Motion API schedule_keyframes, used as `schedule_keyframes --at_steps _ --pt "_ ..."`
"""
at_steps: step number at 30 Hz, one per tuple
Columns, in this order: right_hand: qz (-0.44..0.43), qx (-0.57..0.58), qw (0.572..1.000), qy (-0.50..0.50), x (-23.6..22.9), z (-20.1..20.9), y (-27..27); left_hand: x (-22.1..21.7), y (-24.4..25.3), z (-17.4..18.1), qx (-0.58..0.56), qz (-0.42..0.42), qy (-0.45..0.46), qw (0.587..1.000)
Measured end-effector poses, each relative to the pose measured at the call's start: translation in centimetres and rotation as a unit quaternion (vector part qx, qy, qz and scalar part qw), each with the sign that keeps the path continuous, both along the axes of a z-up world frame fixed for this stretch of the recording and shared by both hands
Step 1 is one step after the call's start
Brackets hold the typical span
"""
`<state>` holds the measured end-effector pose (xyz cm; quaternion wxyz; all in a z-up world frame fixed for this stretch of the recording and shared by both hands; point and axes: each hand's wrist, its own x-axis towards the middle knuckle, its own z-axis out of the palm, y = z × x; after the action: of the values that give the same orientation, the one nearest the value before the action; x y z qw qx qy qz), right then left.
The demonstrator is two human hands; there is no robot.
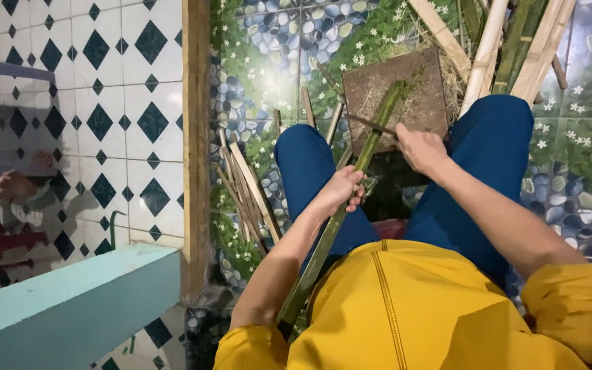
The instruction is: The person shaves and thins bamboo strips using a knife against a wooden block.
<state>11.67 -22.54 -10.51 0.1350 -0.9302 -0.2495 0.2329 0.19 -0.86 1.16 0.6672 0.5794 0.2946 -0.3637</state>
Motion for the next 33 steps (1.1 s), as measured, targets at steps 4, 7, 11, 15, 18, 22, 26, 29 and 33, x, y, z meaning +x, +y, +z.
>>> schedule_keyframes --at_steps 4,7,11,15,18,22,26,29,33 --pt "-0.027 -0.020 0.999 -0.005 3.0 -3.3 0.5 0.0 -0.1 0.1 0.015 0.004 -0.011 1.000" --pt "-0.040 -0.048 0.998 -0.012 3.0 -2.0 0.6 0.0 -0.2 0.4 -0.010 0.004 -0.012 1.000" --pt "0.012 -0.031 0.999 -0.024 1.2 0.9 0.6 0.0 -0.1 0.4 -0.014 0.005 -0.010 1.000" --pt "-0.032 -0.035 0.998 -0.040 5.0 -3.6 0.0 0.1 -0.2 0.6 -0.010 0.013 -0.024 1.000" --pt "-0.036 -0.025 0.999 -0.025 3.2 0.4 0.2 0.3 0.0 1.4 -0.029 0.008 -0.013 0.999" --pt "-0.010 -0.041 0.999 -0.015 1.2 -1.6 0.1 0.1 0.1 -0.3 -0.037 0.018 0.003 0.999" --pt "-0.058 -0.026 0.998 -0.013 2.8 -2.9 0.1 -0.9 0.0 -1.9 -0.029 0.037 -0.011 0.999" --pt "-0.064 -0.033 0.997 -0.035 3.8 -2.1 0.7 -0.3 -0.1 -1.8 -0.032 0.054 -0.021 0.998" --pt "-0.078 -0.027 0.996 -0.014 3.4 -3.3 0.3 -0.7 0.3 -2.5 -0.036 0.053 -0.009 0.998"
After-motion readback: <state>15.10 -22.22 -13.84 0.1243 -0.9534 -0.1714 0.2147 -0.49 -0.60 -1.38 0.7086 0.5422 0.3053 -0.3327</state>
